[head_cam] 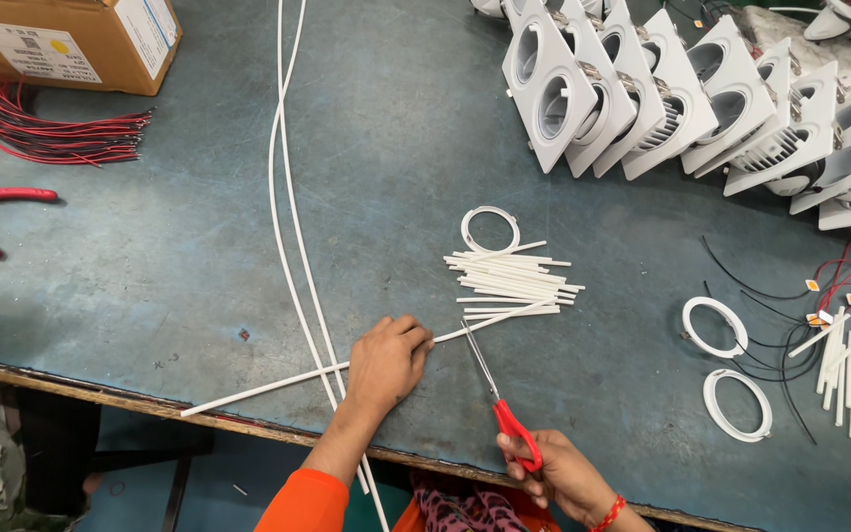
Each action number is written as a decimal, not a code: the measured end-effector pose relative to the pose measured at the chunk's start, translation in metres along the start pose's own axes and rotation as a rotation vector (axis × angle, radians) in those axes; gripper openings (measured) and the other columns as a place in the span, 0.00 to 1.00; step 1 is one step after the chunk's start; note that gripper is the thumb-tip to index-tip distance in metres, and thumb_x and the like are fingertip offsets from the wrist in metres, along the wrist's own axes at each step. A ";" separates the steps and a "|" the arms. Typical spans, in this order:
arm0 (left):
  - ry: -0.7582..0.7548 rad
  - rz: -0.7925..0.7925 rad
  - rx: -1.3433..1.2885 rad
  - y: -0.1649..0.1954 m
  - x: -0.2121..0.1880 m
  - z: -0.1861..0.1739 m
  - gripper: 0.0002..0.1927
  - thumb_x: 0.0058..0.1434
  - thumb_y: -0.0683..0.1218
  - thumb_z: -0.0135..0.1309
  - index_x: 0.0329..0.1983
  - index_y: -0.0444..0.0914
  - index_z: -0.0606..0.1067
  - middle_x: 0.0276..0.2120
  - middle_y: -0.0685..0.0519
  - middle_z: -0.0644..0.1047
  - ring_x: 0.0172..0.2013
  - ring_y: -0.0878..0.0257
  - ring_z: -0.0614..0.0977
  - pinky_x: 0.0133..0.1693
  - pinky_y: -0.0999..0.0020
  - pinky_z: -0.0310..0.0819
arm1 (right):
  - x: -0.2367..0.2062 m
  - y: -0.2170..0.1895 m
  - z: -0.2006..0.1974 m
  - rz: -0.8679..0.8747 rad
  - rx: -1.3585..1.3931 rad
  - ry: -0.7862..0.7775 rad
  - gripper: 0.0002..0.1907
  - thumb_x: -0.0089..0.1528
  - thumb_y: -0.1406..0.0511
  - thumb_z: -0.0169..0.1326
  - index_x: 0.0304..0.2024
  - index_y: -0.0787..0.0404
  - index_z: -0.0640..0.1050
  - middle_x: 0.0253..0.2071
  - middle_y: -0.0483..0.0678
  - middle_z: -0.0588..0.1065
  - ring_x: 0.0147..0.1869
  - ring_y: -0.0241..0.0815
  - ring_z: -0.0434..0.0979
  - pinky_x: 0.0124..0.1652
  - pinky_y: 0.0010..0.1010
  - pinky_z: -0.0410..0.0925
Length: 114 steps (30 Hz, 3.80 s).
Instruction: The person uses red-handled scissors to cut long white plastic tubes into short segments on a workbench. The cut pieces are stacked in a pile. Nearby are white light fixture housings, circular rings, and red and black wires.
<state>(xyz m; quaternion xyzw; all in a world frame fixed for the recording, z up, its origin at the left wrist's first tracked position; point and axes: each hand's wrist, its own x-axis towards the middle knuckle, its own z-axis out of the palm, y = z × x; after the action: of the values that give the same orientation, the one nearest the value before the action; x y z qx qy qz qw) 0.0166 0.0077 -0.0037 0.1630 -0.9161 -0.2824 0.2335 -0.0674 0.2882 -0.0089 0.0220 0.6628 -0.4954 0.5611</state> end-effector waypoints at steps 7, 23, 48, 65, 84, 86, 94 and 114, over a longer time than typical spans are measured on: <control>0.022 0.009 0.005 -0.001 -0.002 0.000 0.04 0.58 0.47 0.60 0.33 0.44 0.83 0.34 0.60 0.79 0.36 0.59 0.79 0.36 0.61 0.76 | 0.006 0.005 -0.005 -0.010 0.000 -0.027 0.21 0.61 0.55 0.64 0.23 0.61 0.72 0.19 0.43 0.71 0.14 0.29 0.63 0.13 0.24 0.58; 0.146 0.105 -0.025 -0.003 -0.005 0.002 0.03 0.58 0.46 0.61 0.32 0.43 0.82 0.33 0.58 0.78 0.35 0.56 0.79 0.35 0.60 0.76 | 0.012 0.004 -0.009 0.025 -0.144 0.006 0.18 0.58 0.61 0.69 0.26 0.61 0.73 0.18 0.41 0.69 0.15 0.28 0.63 0.14 0.23 0.58; -0.144 0.109 -0.312 0.098 -0.074 -0.030 0.08 0.61 0.46 0.59 0.43 0.41 0.81 0.33 0.52 0.78 0.35 0.51 0.82 0.35 0.56 0.77 | -0.006 0.031 0.014 -0.686 0.561 0.278 0.13 0.57 0.74 0.60 0.44 0.65 0.74 0.41 0.56 0.80 0.39 0.45 0.81 0.40 0.36 0.75; -0.267 -0.141 -0.147 0.040 -0.038 -0.017 0.10 0.60 0.51 0.57 0.39 0.46 0.84 0.35 0.53 0.80 0.37 0.49 0.83 0.40 0.56 0.77 | 0.070 0.000 -0.074 -0.827 0.474 0.573 0.11 0.59 0.73 0.61 0.43 0.67 0.73 0.40 0.57 0.79 0.39 0.44 0.82 0.42 0.34 0.77; 0.167 0.052 0.037 0.032 -0.042 0.014 0.06 0.55 0.47 0.63 0.34 0.42 0.83 0.33 0.57 0.79 0.34 0.56 0.80 0.32 0.61 0.76 | 0.067 -0.005 -0.038 -1.053 0.489 0.735 0.14 0.61 0.69 0.62 0.44 0.64 0.71 0.40 0.51 0.79 0.38 0.40 0.81 0.39 0.32 0.77; 0.166 0.062 0.061 0.032 -0.042 0.014 0.06 0.55 0.47 0.63 0.34 0.42 0.84 0.32 0.58 0.79 0.33 0.57 0.79 0.31 0.61 0.76 | 0.065 -0.005 -0.037 -1.051 0.493 0.731 0.14 0.61 0.68 0.62 0.44 0.64 0.71 0.40 0.51 0.79 0.38 0.40 0.81 0.39 0.31 0.76; 0.154 0.069 0.094 0.034 -0.042 0.012 0.06 0.55 0.47 0.63 0.34 0.42 0.84 0.33 0.58 0.79 0.33 0.59 0.79 0.29 0.63 0.76 | 0.062 -0.006 -0.035 -1.034 0.501 0.716 0.12 0.63 0.66 0.62 0.43 0.64 0.72 0.36 0.49 0.77 0.35 0.39 0.80 0.36 0.30 0.74; 0.130 0.052 0.121 0.033 -0.041 0.018 0.05 0.56 0.47 0.62 0.31 0.41 0.83 0.33 0.57 0.79 0.33 0.58 0.81 0.29 0.61 0.77 | 0.057 -0.011 -0.033 -1.049 0.505 0.670 0.12 0.64 0.65 0.61 0.43 0.62 0.72 0.34 0.48 0.76 0.35 0.38 0.79 0.35 0.28 0.73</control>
<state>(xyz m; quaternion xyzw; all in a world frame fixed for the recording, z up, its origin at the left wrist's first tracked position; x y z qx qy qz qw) 0.0366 0.0592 -0.0109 0.1710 -0.9182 -0.2093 0.2895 -0.1184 0.2755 -0.0495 -0.0199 0.5879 -0.8086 -0.0121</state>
